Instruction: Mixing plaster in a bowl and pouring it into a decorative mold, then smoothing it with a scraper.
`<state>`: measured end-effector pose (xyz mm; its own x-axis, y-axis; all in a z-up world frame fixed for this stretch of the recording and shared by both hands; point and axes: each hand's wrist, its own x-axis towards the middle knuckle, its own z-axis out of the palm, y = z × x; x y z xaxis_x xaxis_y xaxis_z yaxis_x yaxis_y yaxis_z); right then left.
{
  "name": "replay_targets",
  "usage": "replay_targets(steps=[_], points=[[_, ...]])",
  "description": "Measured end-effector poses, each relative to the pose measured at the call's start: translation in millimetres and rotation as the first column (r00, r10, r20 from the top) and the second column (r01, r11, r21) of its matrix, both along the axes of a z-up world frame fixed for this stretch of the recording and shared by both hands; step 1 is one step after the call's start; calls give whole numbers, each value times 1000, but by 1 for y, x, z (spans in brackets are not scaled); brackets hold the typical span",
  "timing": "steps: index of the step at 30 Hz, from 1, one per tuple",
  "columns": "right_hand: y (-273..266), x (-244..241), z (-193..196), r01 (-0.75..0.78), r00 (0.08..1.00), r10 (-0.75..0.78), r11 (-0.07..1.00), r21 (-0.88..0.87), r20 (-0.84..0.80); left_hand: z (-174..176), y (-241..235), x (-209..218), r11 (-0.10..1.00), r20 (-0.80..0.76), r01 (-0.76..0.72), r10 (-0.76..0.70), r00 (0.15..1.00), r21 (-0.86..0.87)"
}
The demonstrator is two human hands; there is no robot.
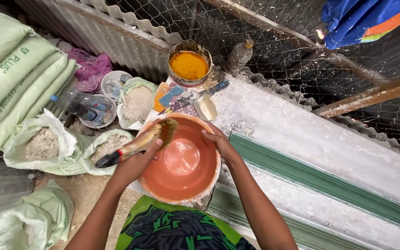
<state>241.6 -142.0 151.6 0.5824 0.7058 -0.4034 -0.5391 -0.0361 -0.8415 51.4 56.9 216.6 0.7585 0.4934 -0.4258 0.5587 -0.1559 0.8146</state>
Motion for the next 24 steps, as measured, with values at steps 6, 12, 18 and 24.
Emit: replay_targets(steps=[6,12,18,24], points=[[-46,1,-65,304,929,-320,946,-110,-186,24,26,20,954,231,-166,224,947,-248],[-37,-34,-31,363,885,-396,916,-172,-243,-16,57,92,910,217,-182,277,936,-374],[-57,-31,-94,444,867,-460,888,-121,-192,-31,88,203,886,308,-63,225,924,-459],[-32,-32,-45,480,849,-495,869,-121,-187,-68,99,276,889,292,-24,176,940,-458]])
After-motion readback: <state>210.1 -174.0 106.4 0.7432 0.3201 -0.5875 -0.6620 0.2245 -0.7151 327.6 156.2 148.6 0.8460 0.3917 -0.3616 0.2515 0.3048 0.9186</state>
